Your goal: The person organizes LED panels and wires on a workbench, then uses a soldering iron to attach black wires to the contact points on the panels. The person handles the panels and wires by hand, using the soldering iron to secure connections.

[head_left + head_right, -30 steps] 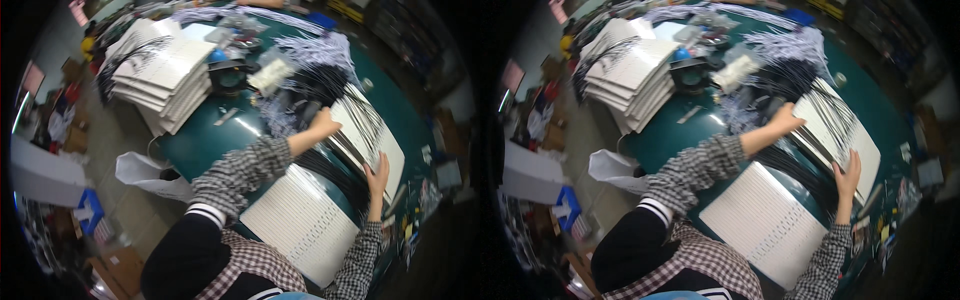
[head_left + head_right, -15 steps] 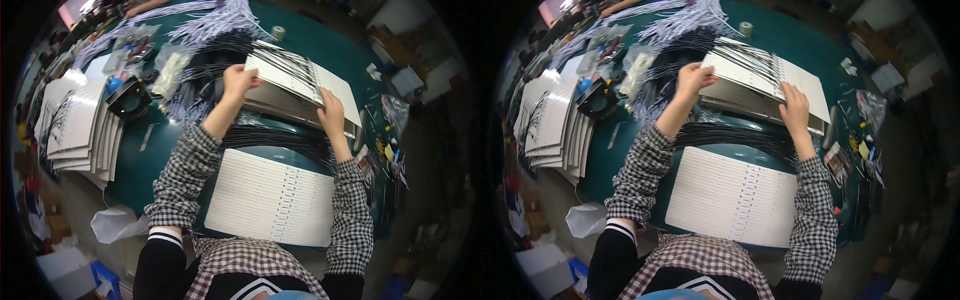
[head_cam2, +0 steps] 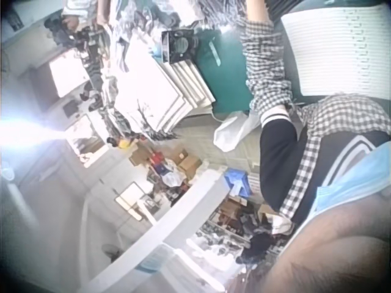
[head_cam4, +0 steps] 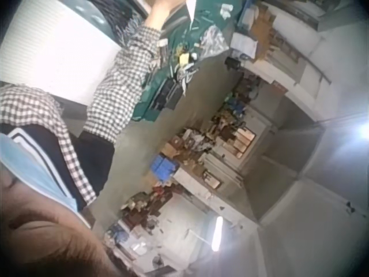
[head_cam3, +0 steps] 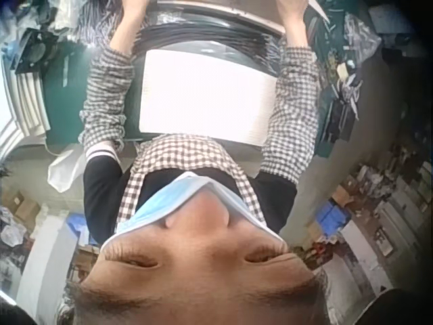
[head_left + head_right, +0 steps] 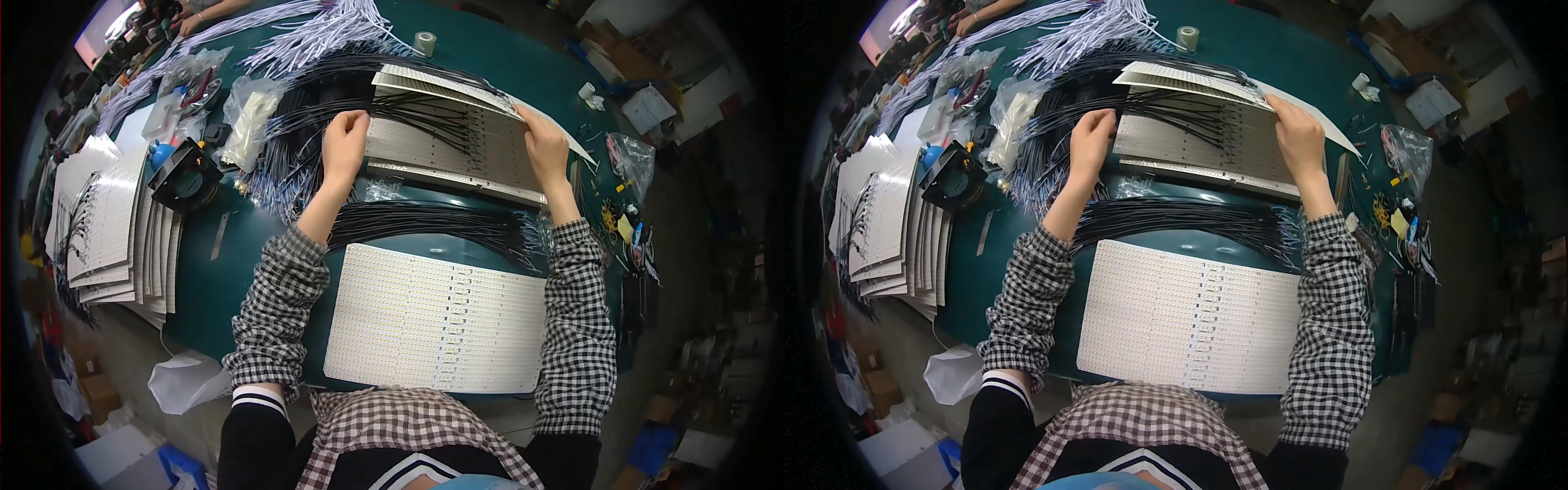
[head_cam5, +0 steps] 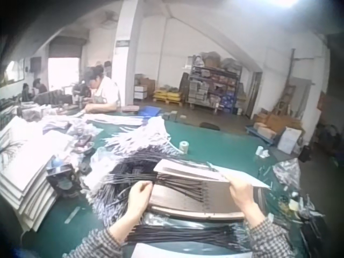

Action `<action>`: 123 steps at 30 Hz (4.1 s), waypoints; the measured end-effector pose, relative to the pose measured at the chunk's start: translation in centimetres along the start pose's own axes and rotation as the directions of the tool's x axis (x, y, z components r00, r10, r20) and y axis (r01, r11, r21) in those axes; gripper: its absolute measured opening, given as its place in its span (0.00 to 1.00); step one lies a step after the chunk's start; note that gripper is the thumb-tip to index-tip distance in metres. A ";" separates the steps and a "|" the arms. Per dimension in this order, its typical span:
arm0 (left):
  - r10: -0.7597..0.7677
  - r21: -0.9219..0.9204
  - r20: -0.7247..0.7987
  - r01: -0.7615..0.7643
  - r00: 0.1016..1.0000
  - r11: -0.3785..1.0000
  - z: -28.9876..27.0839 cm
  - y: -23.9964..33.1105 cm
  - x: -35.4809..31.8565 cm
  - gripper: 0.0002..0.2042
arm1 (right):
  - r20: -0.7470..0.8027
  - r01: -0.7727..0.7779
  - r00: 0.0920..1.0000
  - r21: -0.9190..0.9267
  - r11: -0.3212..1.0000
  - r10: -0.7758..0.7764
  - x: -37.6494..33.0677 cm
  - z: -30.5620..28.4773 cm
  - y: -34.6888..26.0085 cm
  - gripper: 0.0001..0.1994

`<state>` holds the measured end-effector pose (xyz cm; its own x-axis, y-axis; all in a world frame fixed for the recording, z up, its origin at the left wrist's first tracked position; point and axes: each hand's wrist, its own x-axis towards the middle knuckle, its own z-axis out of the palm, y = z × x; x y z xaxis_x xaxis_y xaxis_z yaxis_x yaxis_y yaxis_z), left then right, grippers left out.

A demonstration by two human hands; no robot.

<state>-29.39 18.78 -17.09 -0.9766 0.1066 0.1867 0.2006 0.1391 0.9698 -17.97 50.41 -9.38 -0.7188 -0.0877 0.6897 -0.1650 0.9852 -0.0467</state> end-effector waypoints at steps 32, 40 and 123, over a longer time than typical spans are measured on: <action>-0.284 -0.502 0.305 0.407 0.909 0.763 3.5 6.4 0.7 0.16 | 0.096 -0.021 0.995 -0.012 1.000 0.022 -5.0 1.3 -0.5 0.32; -0.221 -0.694 0.333 0.397 0.917 0.600 7.2 5.6 -3.0 0.25 | -0.101 0.072 0.992 -0.061 0.996 -0.078 -2.6 1.0 0.7 0.29; 0.046 -0.393 -0.751 -0.502 0.658 0.770 -64.0 12.4 -10.7 0.17 | 0.785 -0.787 0.617 0.616 0.029 0.060 -0.3 -9.5 -23.7 0.19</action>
<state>-21.42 -43.61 2.97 -0.6917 -0.6631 0.2861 0.6148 -0.3329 0.7150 -7.44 28.48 -1.60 -0.9832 -0.1110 -0.1446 0.1447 0.0073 -0.9894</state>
